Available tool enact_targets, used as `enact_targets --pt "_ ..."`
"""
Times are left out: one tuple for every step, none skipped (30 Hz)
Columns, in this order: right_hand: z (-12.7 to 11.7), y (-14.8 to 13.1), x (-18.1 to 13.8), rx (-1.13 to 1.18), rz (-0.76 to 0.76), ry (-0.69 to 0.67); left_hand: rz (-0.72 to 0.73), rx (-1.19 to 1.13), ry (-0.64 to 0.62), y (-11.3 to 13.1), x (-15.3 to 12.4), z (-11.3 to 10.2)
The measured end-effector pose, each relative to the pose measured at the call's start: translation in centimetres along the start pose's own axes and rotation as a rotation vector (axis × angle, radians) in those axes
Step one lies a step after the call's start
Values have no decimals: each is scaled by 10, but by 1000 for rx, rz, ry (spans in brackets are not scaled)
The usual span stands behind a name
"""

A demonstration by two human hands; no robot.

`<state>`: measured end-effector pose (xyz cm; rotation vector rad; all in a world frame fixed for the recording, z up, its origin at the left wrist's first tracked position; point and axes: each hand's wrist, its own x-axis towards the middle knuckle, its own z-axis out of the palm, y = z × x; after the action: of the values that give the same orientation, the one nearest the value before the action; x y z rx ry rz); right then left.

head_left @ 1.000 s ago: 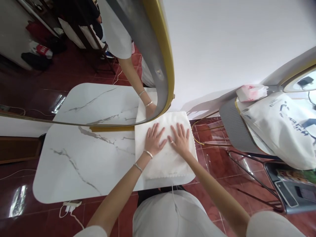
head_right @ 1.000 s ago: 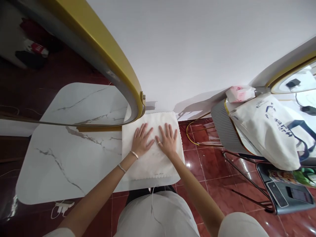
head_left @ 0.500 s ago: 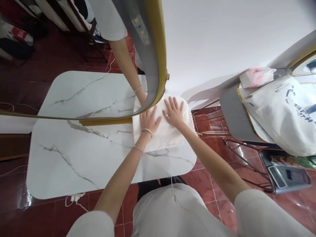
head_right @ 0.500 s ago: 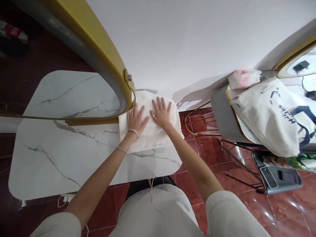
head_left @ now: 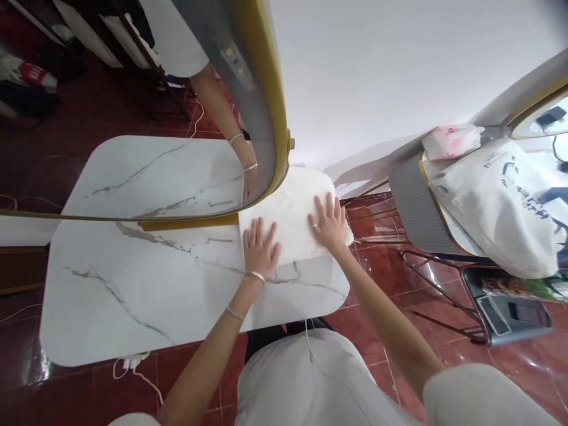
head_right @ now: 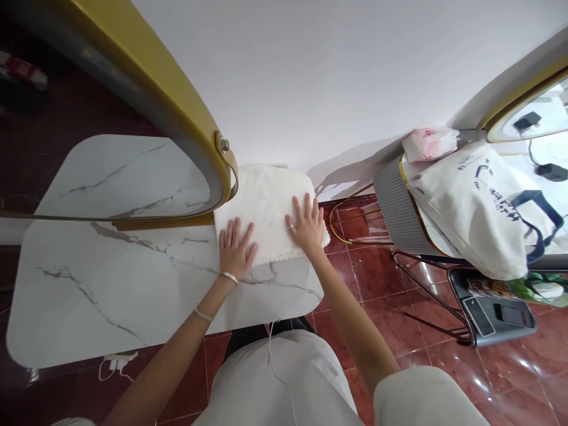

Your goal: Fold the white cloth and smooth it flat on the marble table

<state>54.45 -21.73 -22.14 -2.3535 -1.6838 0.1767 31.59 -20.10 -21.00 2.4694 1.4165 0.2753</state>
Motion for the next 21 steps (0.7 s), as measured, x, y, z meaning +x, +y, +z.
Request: enact_targets --pt "0 3 17 17 -7 -14 -2 2 6 -2 14 0" --pt "0 7 30 35 -10 -28 -3 5 8 -3 26 0" --pt "-1 10 38 51 -14 -39 -1 5 7 -4 34 0" --pt "-1 12 40 63 -20 -43 4 5 4 -5 38 0" --pt "-2 14 35 70 -25 -38 8 3 1 -5 39 0" --pt "-3 16 26 73 -29 -27 10 3 0 -6 36 -1" --pt "-4 17 11 74 -31 -16 10 3 0 -6 31 -1" --pt "-5 17 -8 71 -26 -7 9 3 1 -5 22 -1" --pt "-7 17 -30 67 -15 -6 10 2 1 -5 12 -1" --pt "-9 17 -52 57 4 -12 14 1 0 -4 -1 -2" --pt "-12 16 -74 40 24 -19 20 -1 -4 -4 -14 -3" --pt "-16 16 -94 21 39 -24 27 -3 -8 -3 -28 -4" --pt "-20 16 -110 9 47 -18 34 -6 -13 -3 -41 -5" --pt "-24 16 -121 9 45 0 38 -8 -19 -2 -52 -7" --pt "-28 16 -127 23 35 30 37 -10 -23 -1 -61 -9" --pt "-32 16 -125 48 17 68 32 -13 -23 0 -67 -11" --pt "-34 16 -117 81 -8 107 25 -19 -19 1 -68 -12" --pt "-34 16 -103 114 -38 137 17 -29 -11 3 -65 -14" --pt "-34 15 -83 140 -69 154 10 -41 2 5 -58 -15" --pt "-32 13 -60 158 -100 155 1 -55 19 7 -47 -16" --pt "-28 11 -35 162 -126 137 -9 -66 37 9 -33 -16"
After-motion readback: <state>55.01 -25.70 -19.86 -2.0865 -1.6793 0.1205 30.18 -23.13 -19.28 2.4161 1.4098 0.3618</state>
